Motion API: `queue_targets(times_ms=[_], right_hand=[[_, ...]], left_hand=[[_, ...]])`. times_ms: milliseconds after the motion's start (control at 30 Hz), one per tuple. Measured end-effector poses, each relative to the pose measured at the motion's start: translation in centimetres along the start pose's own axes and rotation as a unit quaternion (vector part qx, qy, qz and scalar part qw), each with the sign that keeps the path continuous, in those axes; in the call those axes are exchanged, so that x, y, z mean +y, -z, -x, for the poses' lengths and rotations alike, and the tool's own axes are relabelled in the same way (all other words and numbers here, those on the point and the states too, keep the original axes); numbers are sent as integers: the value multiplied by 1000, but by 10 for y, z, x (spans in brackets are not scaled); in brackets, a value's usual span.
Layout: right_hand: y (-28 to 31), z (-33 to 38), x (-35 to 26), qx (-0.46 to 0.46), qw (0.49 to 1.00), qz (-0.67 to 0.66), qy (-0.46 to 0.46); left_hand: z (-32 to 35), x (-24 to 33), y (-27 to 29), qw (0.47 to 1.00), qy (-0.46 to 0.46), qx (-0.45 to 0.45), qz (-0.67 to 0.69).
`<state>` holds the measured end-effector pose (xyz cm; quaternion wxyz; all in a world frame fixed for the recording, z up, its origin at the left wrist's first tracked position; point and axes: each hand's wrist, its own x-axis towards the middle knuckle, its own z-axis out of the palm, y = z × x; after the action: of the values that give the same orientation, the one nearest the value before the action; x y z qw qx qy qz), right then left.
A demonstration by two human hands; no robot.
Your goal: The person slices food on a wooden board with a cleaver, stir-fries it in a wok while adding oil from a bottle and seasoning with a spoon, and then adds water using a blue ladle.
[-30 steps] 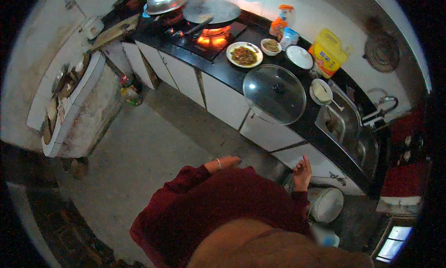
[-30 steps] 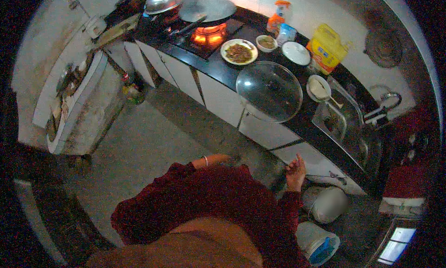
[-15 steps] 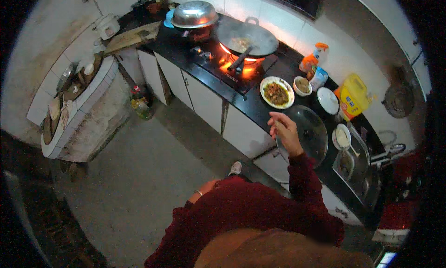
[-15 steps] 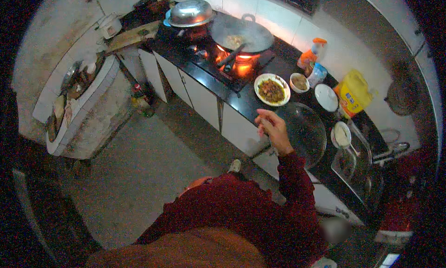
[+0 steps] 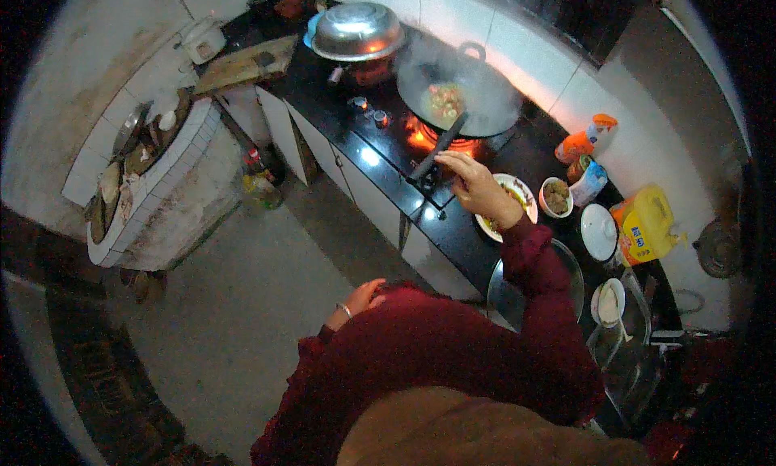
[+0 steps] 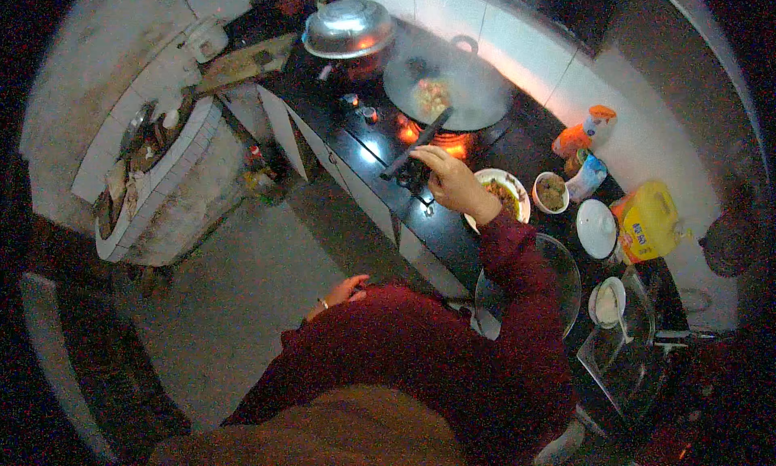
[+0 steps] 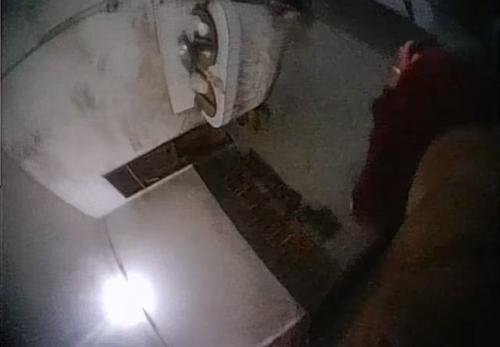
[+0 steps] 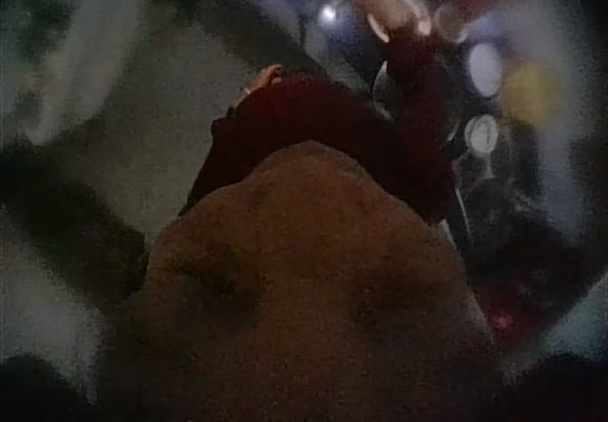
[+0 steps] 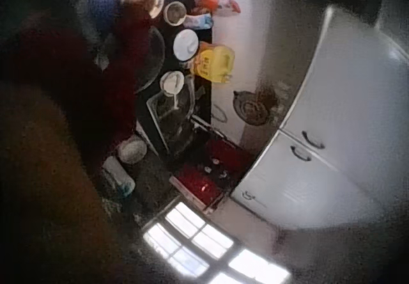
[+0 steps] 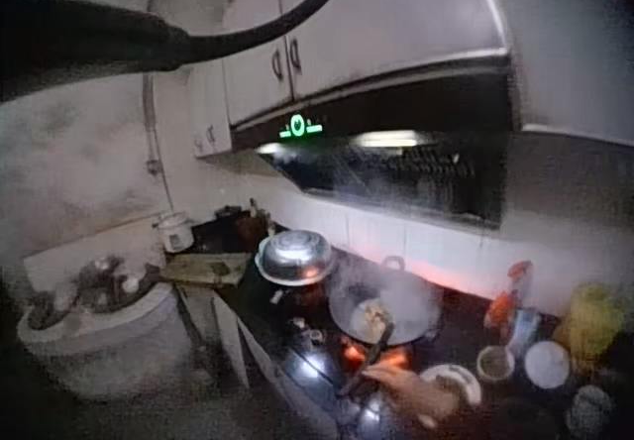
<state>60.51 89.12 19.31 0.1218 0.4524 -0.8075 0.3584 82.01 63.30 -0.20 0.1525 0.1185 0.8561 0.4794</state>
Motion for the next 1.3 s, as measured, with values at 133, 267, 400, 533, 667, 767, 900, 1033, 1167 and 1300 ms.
queue_targets(times_ms=[133,267,400,533,667,767,900,1033,1167,1300], right_hand=[[2,-22,15,-55,998,16,-20],[-5,-48,28,-84,993,75,-45],[-9,-74,41,-187,969,118,-111],[-6,-95,37,-280,931,162,-168],[4,-102,38,-219,937,212,-172],[35,-113,26,-116,934,237,-241],[72,-110,35,118,957,182,-194],[108,-115,46,167,873,135,-438],[129,-130,43,231,803,19,-549],[121,-108,74,234,796,-131,-543]], left_hand=[[-32,18,22,989,-14,-42,138],[-73,20,51,957,-8,-124,261],[-126,42,97,922,-6,-208,327],[-174,56,121,876,-25,-301,376],[-204,66,127,823,7,-372,429],[-222,75,124,793,44,-383,471],[-239,87,117,720,76,-397,564],[-244,97,111,720,73,-360,588],[-252,88,104,736,52,-385,554],[-255,85,93,755,54,-364,543]])
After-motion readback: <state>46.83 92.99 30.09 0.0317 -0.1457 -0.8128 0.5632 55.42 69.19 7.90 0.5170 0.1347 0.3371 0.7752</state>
